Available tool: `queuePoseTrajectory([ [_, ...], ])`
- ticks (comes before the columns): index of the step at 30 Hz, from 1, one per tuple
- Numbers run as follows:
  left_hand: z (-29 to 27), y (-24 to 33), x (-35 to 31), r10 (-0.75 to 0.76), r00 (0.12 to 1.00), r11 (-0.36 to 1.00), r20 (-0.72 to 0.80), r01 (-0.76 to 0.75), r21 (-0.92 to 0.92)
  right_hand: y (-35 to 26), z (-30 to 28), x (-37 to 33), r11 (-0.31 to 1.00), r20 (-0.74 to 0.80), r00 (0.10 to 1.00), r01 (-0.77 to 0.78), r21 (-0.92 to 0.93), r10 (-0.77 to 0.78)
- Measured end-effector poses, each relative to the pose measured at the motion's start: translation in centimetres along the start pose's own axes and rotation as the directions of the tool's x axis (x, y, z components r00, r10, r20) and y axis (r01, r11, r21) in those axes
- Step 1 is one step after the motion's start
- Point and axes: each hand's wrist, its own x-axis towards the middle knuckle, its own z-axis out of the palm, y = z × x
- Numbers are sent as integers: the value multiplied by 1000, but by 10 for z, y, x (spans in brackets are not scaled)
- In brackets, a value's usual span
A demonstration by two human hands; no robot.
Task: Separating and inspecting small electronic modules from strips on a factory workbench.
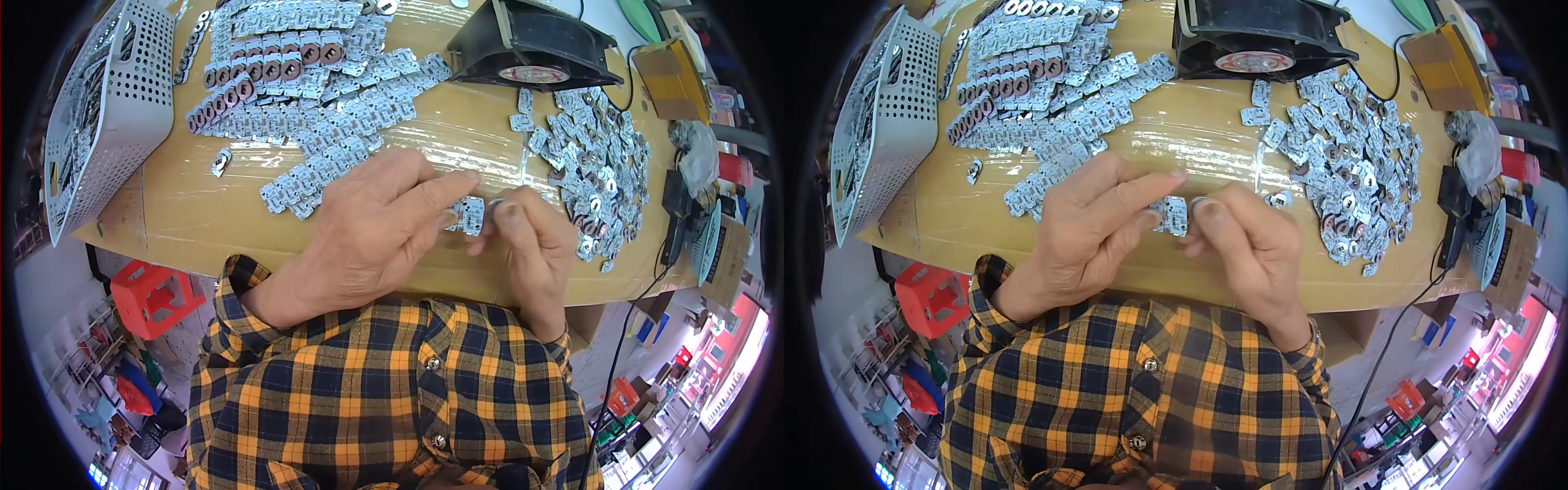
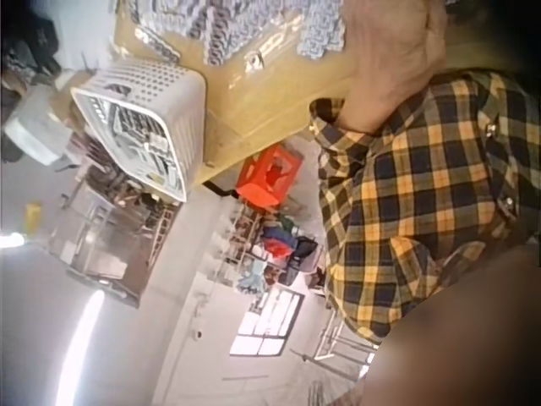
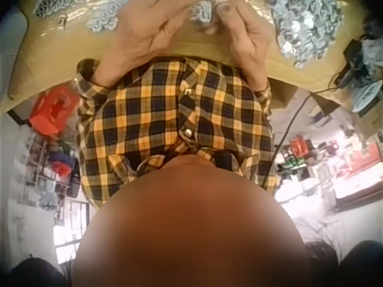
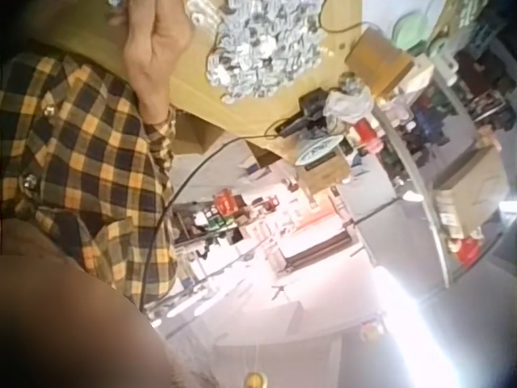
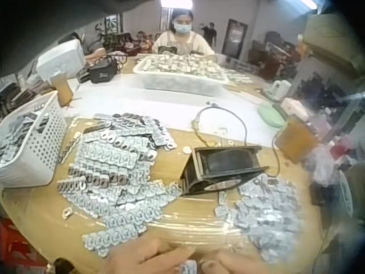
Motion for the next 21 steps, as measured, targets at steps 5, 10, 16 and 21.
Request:
queuePoseTrajectory([
  [5, -2, 3, -2, -96, 995, 988, -7, 95, -121, -2, -4, 0, 995, 106, 991, -68, -76, 76],
  [10, -7, -1, 0, -53, 981, 970, 187, 95, -226, 1, -22, 9, 954, 347, 938, 95, -283, 9],
  [16, -11, -4, 6, -47, 976, 976, 213, 90, -198, 2, -12, 7, 916, 338, 941, 162, -366, -32],
  [21, -20, 10, 15, -335, 844, 635, 418, 530, -562, -2, -4, -1, 787, 307, 886, -454, 417, 349],
])
